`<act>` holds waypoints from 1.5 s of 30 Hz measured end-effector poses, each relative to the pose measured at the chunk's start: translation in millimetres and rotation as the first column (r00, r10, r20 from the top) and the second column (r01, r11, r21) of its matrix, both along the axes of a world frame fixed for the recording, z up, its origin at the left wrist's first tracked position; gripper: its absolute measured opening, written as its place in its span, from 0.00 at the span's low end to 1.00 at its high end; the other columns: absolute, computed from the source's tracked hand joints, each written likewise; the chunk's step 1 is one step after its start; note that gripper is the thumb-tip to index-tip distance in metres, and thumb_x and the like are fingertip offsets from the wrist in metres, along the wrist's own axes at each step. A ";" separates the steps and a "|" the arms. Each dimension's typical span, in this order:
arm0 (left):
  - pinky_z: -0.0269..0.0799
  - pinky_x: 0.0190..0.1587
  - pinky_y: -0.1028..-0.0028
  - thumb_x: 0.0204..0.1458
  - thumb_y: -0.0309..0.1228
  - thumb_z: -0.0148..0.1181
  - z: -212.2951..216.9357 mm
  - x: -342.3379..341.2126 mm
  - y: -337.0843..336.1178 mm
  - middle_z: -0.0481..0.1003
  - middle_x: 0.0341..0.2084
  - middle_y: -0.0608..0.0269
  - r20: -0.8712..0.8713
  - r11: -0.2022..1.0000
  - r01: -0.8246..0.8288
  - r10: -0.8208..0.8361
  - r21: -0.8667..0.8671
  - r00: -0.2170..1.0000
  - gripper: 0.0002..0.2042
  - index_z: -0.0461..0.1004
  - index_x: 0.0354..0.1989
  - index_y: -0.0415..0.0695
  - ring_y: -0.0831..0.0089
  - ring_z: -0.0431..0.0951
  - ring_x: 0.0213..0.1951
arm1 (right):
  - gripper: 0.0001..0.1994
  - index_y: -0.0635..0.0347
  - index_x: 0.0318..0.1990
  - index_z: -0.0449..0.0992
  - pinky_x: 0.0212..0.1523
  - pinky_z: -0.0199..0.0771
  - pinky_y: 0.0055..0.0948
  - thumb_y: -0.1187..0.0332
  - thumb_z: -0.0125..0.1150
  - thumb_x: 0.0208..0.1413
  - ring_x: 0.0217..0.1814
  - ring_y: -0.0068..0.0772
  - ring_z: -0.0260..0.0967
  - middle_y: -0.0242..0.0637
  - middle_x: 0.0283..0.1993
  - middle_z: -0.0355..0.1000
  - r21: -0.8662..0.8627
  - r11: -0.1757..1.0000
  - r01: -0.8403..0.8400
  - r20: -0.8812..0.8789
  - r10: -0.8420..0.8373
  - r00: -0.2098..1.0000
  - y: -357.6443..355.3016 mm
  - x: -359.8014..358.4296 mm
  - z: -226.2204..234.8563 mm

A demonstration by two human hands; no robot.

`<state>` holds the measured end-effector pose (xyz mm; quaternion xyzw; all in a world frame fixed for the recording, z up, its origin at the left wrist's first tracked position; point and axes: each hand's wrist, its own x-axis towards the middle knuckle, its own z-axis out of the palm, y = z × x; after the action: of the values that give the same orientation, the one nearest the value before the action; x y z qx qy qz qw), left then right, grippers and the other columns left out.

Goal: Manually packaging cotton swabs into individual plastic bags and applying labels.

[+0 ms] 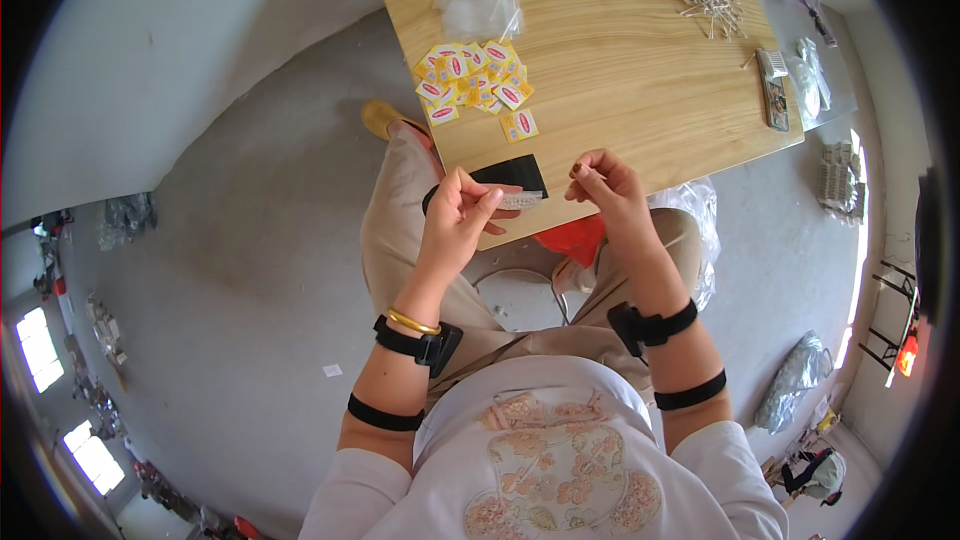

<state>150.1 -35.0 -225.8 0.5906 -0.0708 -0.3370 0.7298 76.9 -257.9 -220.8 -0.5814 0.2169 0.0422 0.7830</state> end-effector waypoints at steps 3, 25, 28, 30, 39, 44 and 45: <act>0.80 0.32 0.79 0.65 0.31 0.55 9.1 -4.9 3.4 0.80 0.46 0.47 0.037 0.999 -0.042 0.041 0.026 0.998 0.11 0.59 0.37 0.43 0.69 0.84 0.41 | 0.09 0.63 0.47 0.75 0.42 0.71 0.22 0.73 0.63 0.61 0.40 0.20 0.71 0.29 0.39 0.72 -0.155 0.984 -0.089 0.036 0.095 0.995 9.8 -3.2 24.8; 0.72 0.28 0.86 0.57 0.19 0.61 61.6 -40.2 -19.7 0.80 0.48 0.52 0.211 0.993 -0.071 0.049 0.098 0.976 0.31 0.57 0.68 0.44 0.72 0.85 0.37 | 0.04 0.67 0.41 0.75 0.45 0.73 0.22 0.76 0.62 0.62 0.43 0.20 0.72 0.31 0.40 0.73 -0.068 0.992 -0.108 0.192 0.119 0.974 28.4 -15.0 32.0; 0.72 0.27 0.86 0.57 0.19 0.62 63.1 -40.0 -17.4 0.79 0.50 0.51 0.197 0.993 -0.066 0.047 0.095 0.979 0.31 0.57 0.69 0.44 0.72 0.85 0.37 | 0.04 0.67 0.42 0.75 0.45 0.73 0.21 0.75 0.61 0.63 0.43 0.18 0.71 0.31 0.40 0.74 0.034 0.995 -0.093 0.146 0.087 0.985 32.6 -14.3 37.4; 0.72 0.27 0.86 0.57 0.20 0.62 64.1 -39.8 -15.2 0.78 0.51 0.51 0.183 0.995 -0.060 0.044 0.079 0.982 0.31 0.57 0.68 0.44 0.72 0.85 0.37 | 0.05 0.66 0.43 0.75 0.45 0.73 0.21 0.74 0.60 0.64 0.43 0.17 0.71 0.31 0.40 0.75 0.034 0.996 -0.084 0.116 0.080 0.990 32.2 -13.1 41.5; 0.74 0.27 0.83 0.53 0.18 0.65 93.2 -43.2 5.0 0.82 0.36 0.63 0.296 0.977 -0.034 -0.030 0.208 0.955 0.13 0.78 0.48 0.39 0.84 0.79 0.26 | 0.07 0.65 0.45 0.75 0.46 0.71 0.21 0.73 0.63 0.62 0.44 0.17 0.69 0.30 0.41 0.74 0.052 0.985 -0.166 0.178 0.155 0.972 24.5 -19.7 102.8; 0.71 0.26 0.83 0.50 0.15 0.64 124.6 -55.4 9.9 0.83 0.31 0.65 0.480 0.988 -0.009 -0.068 0.156 0.875 0.15 0.80 0.47 0.39 0.86 0.76 0.22 | 0.18 0.59 0.48 0.79 0.44 0.73 0.27 0.77 0.73 0.47 0.46 0.30 0.70 0.36 0.43 0.71 -0.630 0.760 -0.162 0.329 0.450 0.830 27.6 -35.9 155.1; 0.71 0.26 0.83 0.50 0.15 0.64 129.2 -57.8 11.3 0.83 0.31 0.65 0.487 0.988 -0.006 -0.071 0.154 0.871 0.15 0.80 0.47 0.39 0.86 0.76 0.22 | 0.18 0.60 0.45 0.81 0.42 0.73 0.29 0.78 0.73 0.44 0.44 0.35 0.71 0.37 0.41 0.71 -0.626 0.765 -0.150 0.319 0.427 0.846 30.2 -41.2 160.3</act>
<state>92.3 -23.6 -96.7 0.7089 -0.2378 -0.1926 0.6354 35.7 -227.7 -60.4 -0.8118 -0.0599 -0.0362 0.5797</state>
